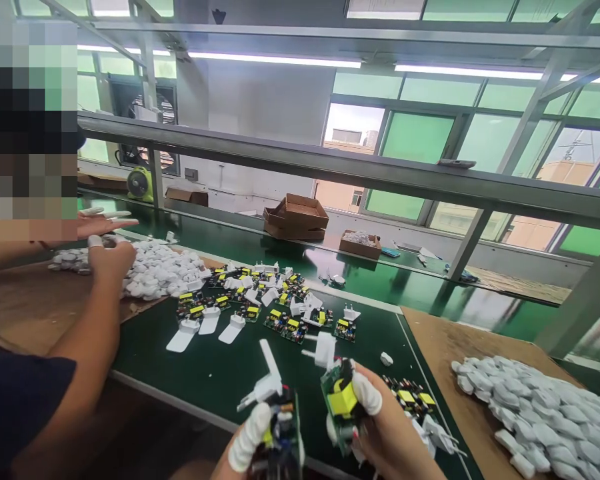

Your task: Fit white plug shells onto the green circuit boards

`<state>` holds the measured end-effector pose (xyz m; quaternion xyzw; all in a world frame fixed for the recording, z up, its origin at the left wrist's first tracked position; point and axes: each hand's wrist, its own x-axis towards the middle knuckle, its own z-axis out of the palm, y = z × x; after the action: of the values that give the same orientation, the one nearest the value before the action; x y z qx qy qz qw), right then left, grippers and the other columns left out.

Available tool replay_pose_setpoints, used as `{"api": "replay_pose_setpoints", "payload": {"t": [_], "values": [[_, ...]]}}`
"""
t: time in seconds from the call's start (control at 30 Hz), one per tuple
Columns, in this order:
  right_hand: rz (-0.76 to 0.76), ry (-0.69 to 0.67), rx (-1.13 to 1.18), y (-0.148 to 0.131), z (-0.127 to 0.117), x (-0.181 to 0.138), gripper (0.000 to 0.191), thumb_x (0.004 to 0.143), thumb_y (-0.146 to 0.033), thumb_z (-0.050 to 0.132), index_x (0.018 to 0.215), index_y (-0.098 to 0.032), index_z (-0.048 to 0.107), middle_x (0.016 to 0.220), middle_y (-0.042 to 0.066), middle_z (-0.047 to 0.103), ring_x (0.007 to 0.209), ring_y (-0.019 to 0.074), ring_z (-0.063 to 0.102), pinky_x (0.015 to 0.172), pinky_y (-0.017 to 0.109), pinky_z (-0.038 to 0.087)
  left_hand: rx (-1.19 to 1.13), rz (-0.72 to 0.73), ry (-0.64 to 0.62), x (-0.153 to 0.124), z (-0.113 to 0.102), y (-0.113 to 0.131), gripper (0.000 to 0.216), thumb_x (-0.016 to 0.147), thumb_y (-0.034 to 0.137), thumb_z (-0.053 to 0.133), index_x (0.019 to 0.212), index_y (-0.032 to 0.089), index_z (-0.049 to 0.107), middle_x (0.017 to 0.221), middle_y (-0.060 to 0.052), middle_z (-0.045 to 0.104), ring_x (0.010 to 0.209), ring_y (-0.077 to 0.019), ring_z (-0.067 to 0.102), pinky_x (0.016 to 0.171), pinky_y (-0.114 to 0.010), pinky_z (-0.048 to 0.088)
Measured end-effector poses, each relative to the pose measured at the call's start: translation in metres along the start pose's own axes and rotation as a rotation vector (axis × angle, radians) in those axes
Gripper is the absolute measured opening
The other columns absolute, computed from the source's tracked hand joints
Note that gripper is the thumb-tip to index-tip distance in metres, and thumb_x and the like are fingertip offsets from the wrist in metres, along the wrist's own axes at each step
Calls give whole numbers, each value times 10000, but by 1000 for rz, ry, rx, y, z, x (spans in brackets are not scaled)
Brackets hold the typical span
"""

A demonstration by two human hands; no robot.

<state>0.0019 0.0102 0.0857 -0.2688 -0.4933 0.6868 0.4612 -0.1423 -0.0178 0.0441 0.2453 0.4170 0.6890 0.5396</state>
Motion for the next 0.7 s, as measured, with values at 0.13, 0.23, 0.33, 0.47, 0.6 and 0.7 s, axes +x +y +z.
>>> {"api": "replay_pose_setpoints", "payload": {"t": [0.13,0.23,0.33,0.47,0.6,0.7], "values": [[59,62,-406,-21,-10,29,387,643,-461,578,879,-167,490,622,-34,489,436,45,427,390,142,348,429,-60,-124,28,-15,25,387,648,547,427,577,167,410,385,56,382,296,-27,254,328,-155,195],[213,-91,-972,-19,-7,63,294,745,-423,450,888,-171,497,654,-20,526,466,65,488,433,169,411,1114,22,-133,55,-18,42,296,726,423,279,764,164,417,470,26,405,387,-104,400,399,-203,292],[282,-157,-1247,-5,3,93,215,768,-318,422,812,-143,539,637,24,573,501,124,550,483,250,455,1470,79,-55,77,-19,56,229,679,264,339,779,113,480,658,-128,525,649,-298,530,570,-378,369],[214,-25,-1565,-10,11,102,201,669,-213,529,803,-66,564,812,200,592,774,327,555,648,467,406,1758,208,42,81,-23,65,370,691,189,275,918,-4,495,921,-268,492,864,-406,457,667,-477,335],[107,36,-1706,-44,-1,69,272,729,-258,434,905,-88,553,878,188,588,815,326,538,667,444,388,1870,399,-130,67,-15,46,450,734,229,281,1114,54,445,1111,-205,450,1084,-325,335,850,-450,264],[122,56,-1712,-67,-25,36,290,741,-280,395,953,-145,540,888,123,596,787,265,547,646,356,398,1942,436,-281,61,0,21,429,756,301,278,1132,203,459,1206,-144,410,1173,-342,207,825,-589,185]]}}
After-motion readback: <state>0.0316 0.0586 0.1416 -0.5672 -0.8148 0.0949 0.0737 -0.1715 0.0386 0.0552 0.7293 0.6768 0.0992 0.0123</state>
